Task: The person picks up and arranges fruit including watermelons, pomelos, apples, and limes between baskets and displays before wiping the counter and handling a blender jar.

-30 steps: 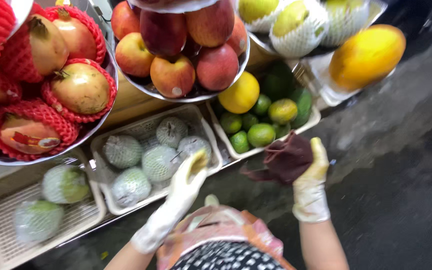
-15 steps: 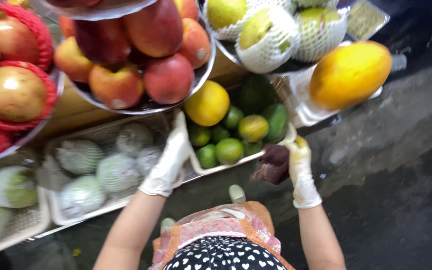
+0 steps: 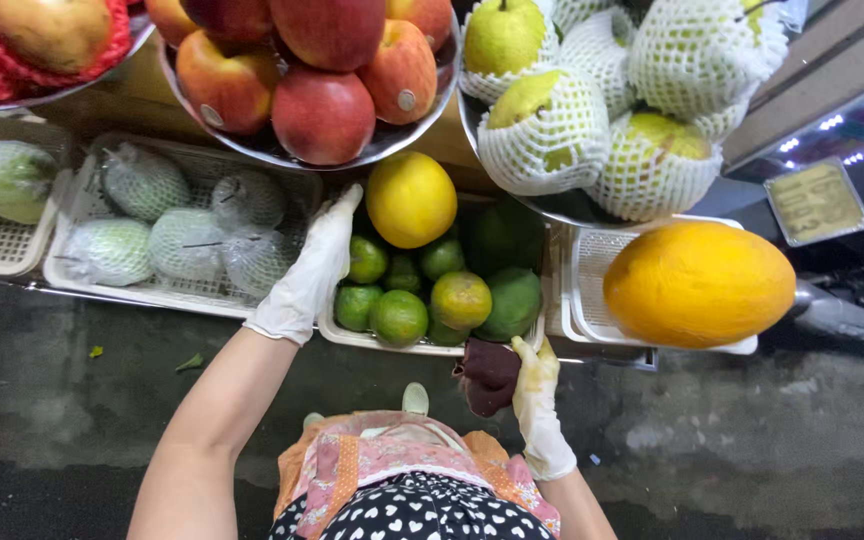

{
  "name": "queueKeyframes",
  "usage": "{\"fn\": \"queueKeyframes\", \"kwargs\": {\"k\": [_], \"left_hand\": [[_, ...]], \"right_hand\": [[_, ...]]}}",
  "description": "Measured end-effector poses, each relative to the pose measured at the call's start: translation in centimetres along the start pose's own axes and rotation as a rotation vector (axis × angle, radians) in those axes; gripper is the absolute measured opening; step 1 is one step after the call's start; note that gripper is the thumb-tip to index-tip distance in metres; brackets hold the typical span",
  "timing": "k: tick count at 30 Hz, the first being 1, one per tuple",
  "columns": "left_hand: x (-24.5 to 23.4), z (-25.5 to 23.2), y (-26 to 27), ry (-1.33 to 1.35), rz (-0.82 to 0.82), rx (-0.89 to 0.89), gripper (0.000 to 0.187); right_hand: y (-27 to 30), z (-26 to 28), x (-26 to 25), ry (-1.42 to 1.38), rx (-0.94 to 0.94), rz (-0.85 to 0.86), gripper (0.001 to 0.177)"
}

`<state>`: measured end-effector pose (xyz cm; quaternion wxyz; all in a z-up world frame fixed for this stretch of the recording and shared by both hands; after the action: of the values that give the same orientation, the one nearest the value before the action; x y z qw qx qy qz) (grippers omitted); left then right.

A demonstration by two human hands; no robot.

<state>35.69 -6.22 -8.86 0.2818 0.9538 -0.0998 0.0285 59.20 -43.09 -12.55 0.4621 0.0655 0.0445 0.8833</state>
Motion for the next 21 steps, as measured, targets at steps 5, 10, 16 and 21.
{"fn": "queueKeyframes", "kwargs": {"k": [5,10,16,21], "left_hand": [[-2.0,-0.6,2.4,0.093,-0.03,0.097,0.065],[-6.6,5.1,8.2,0.066,-0.003,-0.212,0.047],[-15.0,14.3,15.6,0.0,-0.039,-0.402,0.049],[-17.5,20.1,18.3,0.373,0.096,-0.757,0.035]], "right_hand": [[0.4,-1.0,-1.2,-0.017,0.048,-0.007,0.038],[3.0,-0.9,-3.5,0.049,0.166,0.005,0.038],[4.0,-0.1,-4.8,0.191,0.217,0.191,0.042],[4.7,-1.3,-2.6,0.158,0.251,0.279,0.042]]}}
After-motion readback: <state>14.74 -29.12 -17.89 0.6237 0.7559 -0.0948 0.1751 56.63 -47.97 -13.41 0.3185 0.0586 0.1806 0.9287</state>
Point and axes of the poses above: each hand's wrist, its own y-axis away from the middle knuckle, its own x-axis out of the palm, z = x × y, the point moved 10 cm from there along -y, towards the middle knuckle, and after that the axes turned 8 degrees about -x, right-handed, at the moved point
